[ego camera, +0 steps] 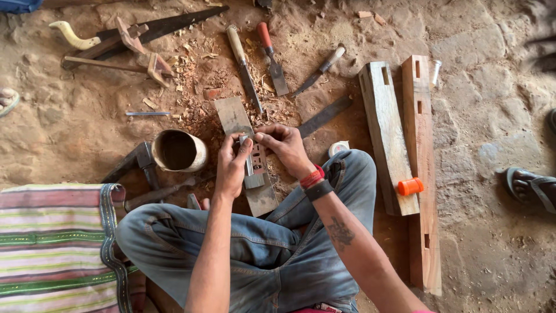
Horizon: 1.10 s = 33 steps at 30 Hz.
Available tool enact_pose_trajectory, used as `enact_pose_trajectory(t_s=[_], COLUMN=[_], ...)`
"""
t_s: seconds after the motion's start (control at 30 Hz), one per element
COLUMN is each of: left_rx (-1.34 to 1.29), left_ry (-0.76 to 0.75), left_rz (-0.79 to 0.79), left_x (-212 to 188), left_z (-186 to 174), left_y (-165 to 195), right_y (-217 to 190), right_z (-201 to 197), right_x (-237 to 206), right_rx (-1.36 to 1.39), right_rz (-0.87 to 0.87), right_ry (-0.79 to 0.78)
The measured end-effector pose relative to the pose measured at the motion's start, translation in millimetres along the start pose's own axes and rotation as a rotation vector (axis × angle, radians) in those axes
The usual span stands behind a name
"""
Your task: The person sits on the ground and repeatedly rubs a small metal tool against a flat sharpening stone, occasionally dipping the tool into a small container of liquid. The person periodically lifts the tool to inspect the edge before resuming sharpening.
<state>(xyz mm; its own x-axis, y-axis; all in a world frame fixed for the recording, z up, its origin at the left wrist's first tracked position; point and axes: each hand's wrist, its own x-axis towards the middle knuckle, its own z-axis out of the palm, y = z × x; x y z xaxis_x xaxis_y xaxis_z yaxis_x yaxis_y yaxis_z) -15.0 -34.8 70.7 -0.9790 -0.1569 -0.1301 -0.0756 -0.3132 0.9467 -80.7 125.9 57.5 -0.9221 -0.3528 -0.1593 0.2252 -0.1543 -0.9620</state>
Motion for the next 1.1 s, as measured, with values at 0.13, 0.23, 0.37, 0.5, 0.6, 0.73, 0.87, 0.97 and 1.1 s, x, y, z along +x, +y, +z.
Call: enact_pose_trajectory(t_s=[0.13, 0.23, 0.37, 0.5, 0.6, 0.73, 0.87, 0.97, 1.1], left_rx=[-0.043, -0.062, 0.022, -0.132, -0.235, -0.311, -0.288, -0.265, -0.257], left_ry=[0.006, 0.009, 0.027, 0.017, 0.012, 0.019, 0.015, 0.044, 0.062], left_rz=[-0.002, 0.003, 0.029, -0.018, -0.034, -0.081, -0.066, -0.072, -0.071], left_x=[-3.1, -4.2, -4.4, -5.8, -8.6, -13.5, -17.0, -18.1, -18.4], left_z=[-1.1, -2.3, -2.7, -1.9, -1.1, 0.0, 1.2, 1.7, 2.2], left_y=[-2.3, -0.9, 3.2, 6.2, 6.0, 4.0, 2.8, 3.0, 4.8], right_y=[7.8, 12.7, 18.5, 21.9, 20.5, 15.0, 7.0, 3.3, 4.8], right_z=[-4.4, -5.4, -4.2, -3.8, -4.0, -3.3, -1.8, -2.0, -4.2], right_x=[-8.7, -20.8, -42.2, -62.1, -71.1, -72.9, -68.9, -67.4, -69.5], right_rx=[0.099, 0.238, 0.028, 0.064, 0.089, 0.106, 0.121, 0.019, 0.158], right_rz=[0.044, 0.043, 0.068, 0.053, 0.038, 0.018, 0.028, 0.035, 0.054], right_ry=[0.020, 0.019, -0.060, -0.063, -0.064, -0.045, -0.063, -0.094, -0.115])
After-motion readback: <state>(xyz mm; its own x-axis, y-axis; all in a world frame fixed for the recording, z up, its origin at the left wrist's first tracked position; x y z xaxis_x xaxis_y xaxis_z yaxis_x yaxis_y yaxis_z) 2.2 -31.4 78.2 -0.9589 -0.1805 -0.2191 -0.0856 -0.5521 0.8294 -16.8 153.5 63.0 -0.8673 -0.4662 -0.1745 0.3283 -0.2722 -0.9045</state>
